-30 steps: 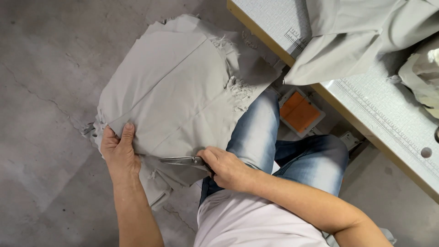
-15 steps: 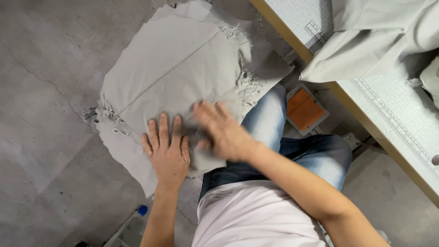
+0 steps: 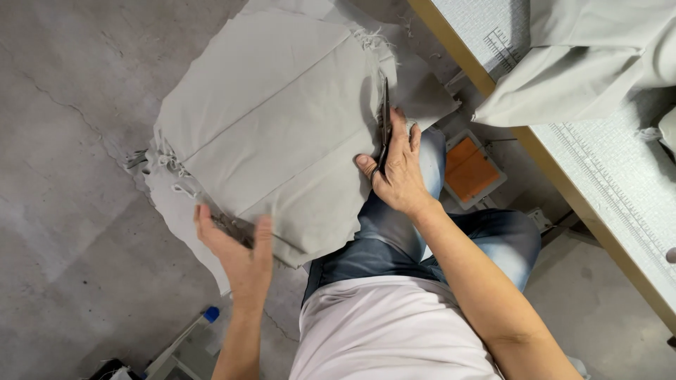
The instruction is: Cut and trim pieces of fabric using scissors on a sewing table
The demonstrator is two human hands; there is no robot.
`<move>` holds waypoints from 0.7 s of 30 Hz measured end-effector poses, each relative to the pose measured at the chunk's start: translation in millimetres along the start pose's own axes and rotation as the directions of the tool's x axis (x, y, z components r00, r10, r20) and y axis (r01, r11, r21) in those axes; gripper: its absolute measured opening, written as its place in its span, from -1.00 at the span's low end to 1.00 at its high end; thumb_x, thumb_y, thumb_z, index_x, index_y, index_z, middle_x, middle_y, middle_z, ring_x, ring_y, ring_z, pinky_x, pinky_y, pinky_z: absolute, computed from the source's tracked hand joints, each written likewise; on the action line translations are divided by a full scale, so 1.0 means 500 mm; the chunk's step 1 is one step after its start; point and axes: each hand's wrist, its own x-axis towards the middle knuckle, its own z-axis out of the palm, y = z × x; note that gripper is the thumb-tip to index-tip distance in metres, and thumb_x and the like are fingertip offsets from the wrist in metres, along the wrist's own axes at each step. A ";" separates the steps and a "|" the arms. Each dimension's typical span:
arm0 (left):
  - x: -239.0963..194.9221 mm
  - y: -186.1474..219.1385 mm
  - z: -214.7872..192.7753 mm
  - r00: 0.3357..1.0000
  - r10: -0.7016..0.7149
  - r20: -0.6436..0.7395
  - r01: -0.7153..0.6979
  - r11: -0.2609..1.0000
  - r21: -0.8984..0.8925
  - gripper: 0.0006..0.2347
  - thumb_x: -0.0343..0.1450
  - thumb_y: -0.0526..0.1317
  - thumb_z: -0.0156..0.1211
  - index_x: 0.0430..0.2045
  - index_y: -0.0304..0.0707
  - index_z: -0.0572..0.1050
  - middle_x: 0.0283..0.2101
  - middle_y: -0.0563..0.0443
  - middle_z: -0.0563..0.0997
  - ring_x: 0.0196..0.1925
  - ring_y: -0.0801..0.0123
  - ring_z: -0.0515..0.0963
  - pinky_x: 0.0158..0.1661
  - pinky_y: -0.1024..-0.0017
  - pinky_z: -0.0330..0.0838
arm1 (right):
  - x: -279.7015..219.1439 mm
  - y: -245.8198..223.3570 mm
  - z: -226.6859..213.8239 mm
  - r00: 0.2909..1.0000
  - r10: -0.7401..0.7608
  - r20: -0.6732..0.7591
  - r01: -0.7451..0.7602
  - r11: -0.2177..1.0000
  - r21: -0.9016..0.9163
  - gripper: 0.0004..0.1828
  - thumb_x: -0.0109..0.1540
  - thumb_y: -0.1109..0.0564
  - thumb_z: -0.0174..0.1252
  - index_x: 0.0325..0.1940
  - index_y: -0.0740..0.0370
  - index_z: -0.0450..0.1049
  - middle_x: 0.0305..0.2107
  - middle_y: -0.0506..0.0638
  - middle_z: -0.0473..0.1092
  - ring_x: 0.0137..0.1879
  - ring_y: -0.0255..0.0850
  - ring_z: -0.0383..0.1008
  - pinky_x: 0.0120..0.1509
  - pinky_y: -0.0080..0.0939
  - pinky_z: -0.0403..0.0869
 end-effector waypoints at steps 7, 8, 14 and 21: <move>0.044 0.045 -0.032 0.998 -0.058 0.025 0.056 0.996 0.064 -0.47 0.44 -0.03 0.43 0.12 -0.21 0.23 0.44 -0.30 -0.12 0.51 -0.26 -0.09 0.36 -0.28 -0.12 | 0.011 -0.005 -0.017 0.999 0.016 0.028 -0.016 1.000 0.005 0.04 0.36 -0.24 0.19 0.62 0.33 -0.24 0.51 0.38 -0.10 0.62 0.30 -0.14 0.54 0.60 -0.26; 0.047 0.073 -0.034 0.999 0.046 -0.003 -0.044 0.972 0.231 -0.45 0.39 -0.17 0.45 0.16 -0.34 0.24 0.47 -0.40 -0.11 0.54 -0.31 -0.10 0.38 -0.28 -0.11 | 0.010 -0.008 -0.029 0.993 0.048 0.110 -0.050 0.999 0.009 -0.01 0.36 -0.19 0.13 0.58 0.36 -0.26 0.50 0.40 -0.07 0.63 0.24 -0.12 0.57 0.53 -0.32; 0.030 0.136 -0.018 0.901 0.363 0.238 -0.434 0.790 0.433 -0.55 0.38 -0.19 0.45 0.14 -0.33 0.47 0.42 -0.38 0.14 0.24 -0.22 0.24 0.12 -0.14 0.27 | -0.043 -0.085 -0.195 0.994 0.035 -0.103 -0.043 0.996 -0.075 -0.38 0.31 0.18 0.11 0.42 0.31 0.07 0.23 0.23 0.25 0.25 0.21 0.23 0.43 0.16 0.18; 0.028 0.284 0.115 0.672 -0.195 0.715 0.514 0.818 -0.259 -0.79 0.39 -0.21 0.27 -0.28 -0.41 0.69 -0.28 -0.07 0.80 -0.18 0.35 0.76 -0.12 0.50 0.55 | -0.003 0.035 -0.369 0.931 0.098 -0.353 -0.291 0.782 -0.551 -0.46 0.08 0.28 0.09 0.17 0.19 0.31 -0.11 0.08 0.32 0.01 0.10 0.26 0.20 0.12 0.09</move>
